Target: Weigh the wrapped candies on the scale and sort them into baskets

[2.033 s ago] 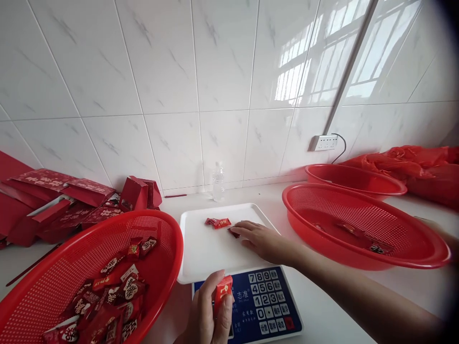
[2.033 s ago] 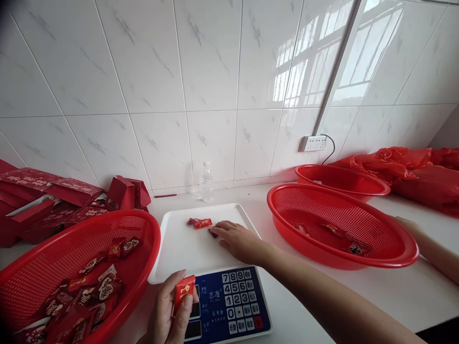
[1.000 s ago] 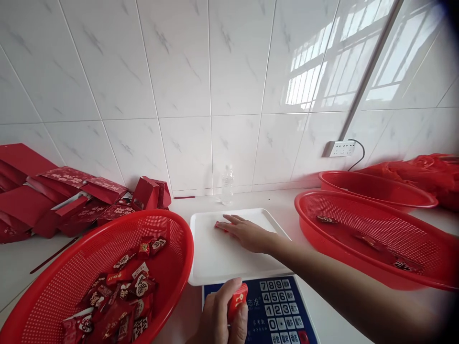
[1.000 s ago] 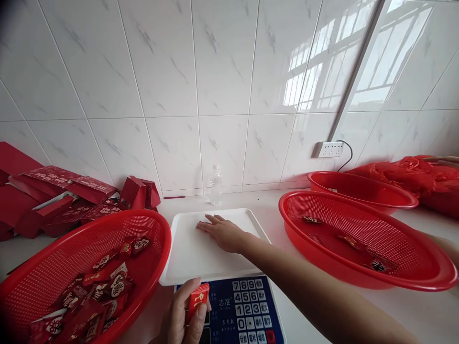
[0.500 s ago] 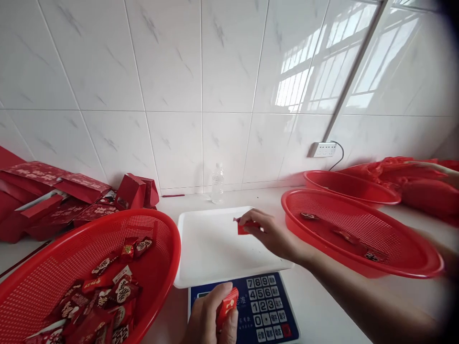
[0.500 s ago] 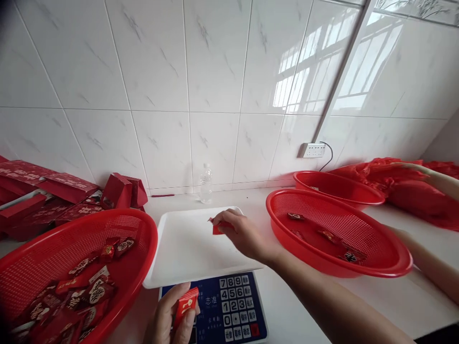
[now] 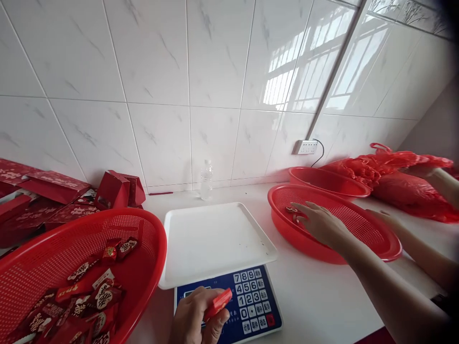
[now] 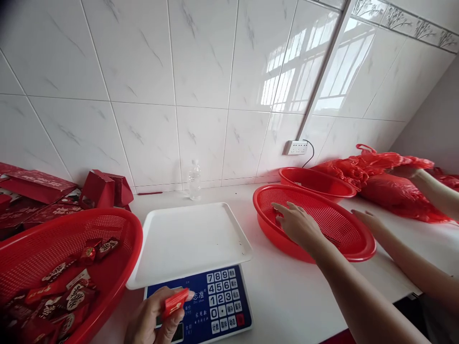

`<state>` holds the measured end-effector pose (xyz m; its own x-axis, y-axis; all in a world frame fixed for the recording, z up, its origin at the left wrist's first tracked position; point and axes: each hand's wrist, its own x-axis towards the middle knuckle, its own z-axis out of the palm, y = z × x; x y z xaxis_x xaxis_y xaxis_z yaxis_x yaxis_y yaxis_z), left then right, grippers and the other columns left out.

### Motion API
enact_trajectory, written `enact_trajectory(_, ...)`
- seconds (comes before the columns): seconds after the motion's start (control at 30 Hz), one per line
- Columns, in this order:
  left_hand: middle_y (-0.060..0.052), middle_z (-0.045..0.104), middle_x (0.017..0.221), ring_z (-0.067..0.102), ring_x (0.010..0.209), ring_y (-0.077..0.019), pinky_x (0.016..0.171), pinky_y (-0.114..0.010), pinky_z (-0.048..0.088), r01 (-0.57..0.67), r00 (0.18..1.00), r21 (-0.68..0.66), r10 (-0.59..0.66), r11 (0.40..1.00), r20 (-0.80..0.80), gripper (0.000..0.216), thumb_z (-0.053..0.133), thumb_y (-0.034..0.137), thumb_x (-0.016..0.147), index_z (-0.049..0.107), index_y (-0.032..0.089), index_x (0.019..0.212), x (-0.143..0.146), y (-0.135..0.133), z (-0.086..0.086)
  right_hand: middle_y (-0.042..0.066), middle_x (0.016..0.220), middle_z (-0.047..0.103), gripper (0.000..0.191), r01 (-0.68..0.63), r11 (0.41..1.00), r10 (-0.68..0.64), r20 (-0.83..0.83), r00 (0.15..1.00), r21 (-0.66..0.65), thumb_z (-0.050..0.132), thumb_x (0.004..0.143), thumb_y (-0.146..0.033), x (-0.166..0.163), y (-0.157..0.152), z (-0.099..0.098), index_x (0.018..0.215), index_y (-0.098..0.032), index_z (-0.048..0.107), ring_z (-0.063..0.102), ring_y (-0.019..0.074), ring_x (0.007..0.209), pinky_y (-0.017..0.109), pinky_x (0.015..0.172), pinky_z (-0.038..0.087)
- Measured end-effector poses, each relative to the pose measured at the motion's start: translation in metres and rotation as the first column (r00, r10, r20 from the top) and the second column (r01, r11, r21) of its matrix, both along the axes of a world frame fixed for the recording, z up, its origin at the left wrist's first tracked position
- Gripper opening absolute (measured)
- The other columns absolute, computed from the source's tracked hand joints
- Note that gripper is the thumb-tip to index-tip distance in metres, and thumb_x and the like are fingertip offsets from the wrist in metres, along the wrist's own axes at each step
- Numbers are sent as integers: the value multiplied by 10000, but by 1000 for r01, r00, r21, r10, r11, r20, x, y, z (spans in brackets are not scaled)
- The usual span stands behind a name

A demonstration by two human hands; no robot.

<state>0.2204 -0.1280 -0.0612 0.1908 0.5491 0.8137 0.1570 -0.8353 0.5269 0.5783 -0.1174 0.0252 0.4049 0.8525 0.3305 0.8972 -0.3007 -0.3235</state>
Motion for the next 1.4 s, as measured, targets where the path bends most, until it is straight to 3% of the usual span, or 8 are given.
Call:
enact_trajectory(0.13, 0, 703, 683, 595, 497, -119, 508, -212, 507, 50, 996, 50, -46, 998, -75, 220, 470, 420, 998, 599, 243, 1019, -3, 6, 5, 112, 1263, 630, 384, -339, 940, 340, -87, 936, 25, 453, 937, -424, -74, -10, 2, 1185, -205, 650, 603, 274, 1139, 418, 941, 504)
enact_trajectory(0.27, -7, 703, 696, 635, 516, -123, 524, -200, 529, 81, 995, 19, -80, 997, -56, 289, 481, 439, 990, 530, 243, 1196, 0, 9, -3, 46, 1002, 704, 341, -829, 559, 776, -370, 511, 28, 526, 947, -526, -159, -33, 12, 1079, -248, 673, 656, 172, 898, 278, 797, 518)
enact_trajectory(0.37, 35, 638, 606, 562, 445, -100, 457, -167, 485, 187, 982, 21, -187, 982, -14, 444, 481, 421, 996, 388, 222, 1382, 1, 11, -11, 28, 811, 665, 269, -890, 449, 860, -307, 408, 75, 503, 987, -391, -191, -38, 15, 906, -201, 674, 599, 134, 720, 236, 654, 474)
enact_trajectory(0.53, 19, 627, 676, 540, 551, -116, 556, -213, 499, 125, 992, -145, -121, 982, 34, 521, 460, 432, 1001, 300, 253, 1463, -3, 6, -17, 9, 830, 694, 232, -720, 657, 723, -460, 515, 226, 516, 971, -335, -183, -4, 0, 854, -205, 667, 648, 123, 765, 230, 705, 505)
enact_trajectory(0.7, 12, 611, 690, 504, 570, -118, 582, -224, 482, 181, 983, -109, -184, 977, -18, 491, 418, 378, 1022, 284, 246, 1476, -5, 1, -16, 70, 964, 725, 300, -537, 834, 544, -352, 762, 127, 473, 950, -320, -157, 41, -24, 1185, -194, 611, 686, 208, 857, 380, 768, 571)
enact_trajectory(0.8, 11, 606, 689, 513, 573, -122, 575, -220, 489, 185, 981, -98, -190, 978, -41, 491, 419, 363, 1022, 283, 246, 1479, -6, 1, -15, 110, 1272, 633, 374, -549, 828, 558, -238, 795, 110, 518, 913, -274, -153, 44, -28, 1274, -205, 586, 573, 289, 1193, 532, 1014, 457)
enact_trajectory(0.97, 22, 626, 678, 512, 530, -116, 541, -208, 485, 155, 985, -48, -158, 987, -69, 454, 410, 385, 1022, 328, 258, 1449, -5, 0, -6, 72, 1434, 511, 419, -679, 729, 668, -123, 734, -89, 452, 943, -179, -162, 35, -23, 1349, -203, 555, 412, 241, 1378, 483, 1136, 377)
enact_trajectory(1.4, 30, 641, 681, 536, 509, -113, 563, -217, 511, 137, 983, 38, -131, 990, -127, 431, 380, 367, 1029, 340, 240, 1440, -5, 1, 1, 95, 1439, 497, 413, -663, 738, 659, -78, 748, -126, 406, 967, -181, -162, 52, -24, 1355, -172, 550, 472, 247, 1335, 461, 1109, 420)
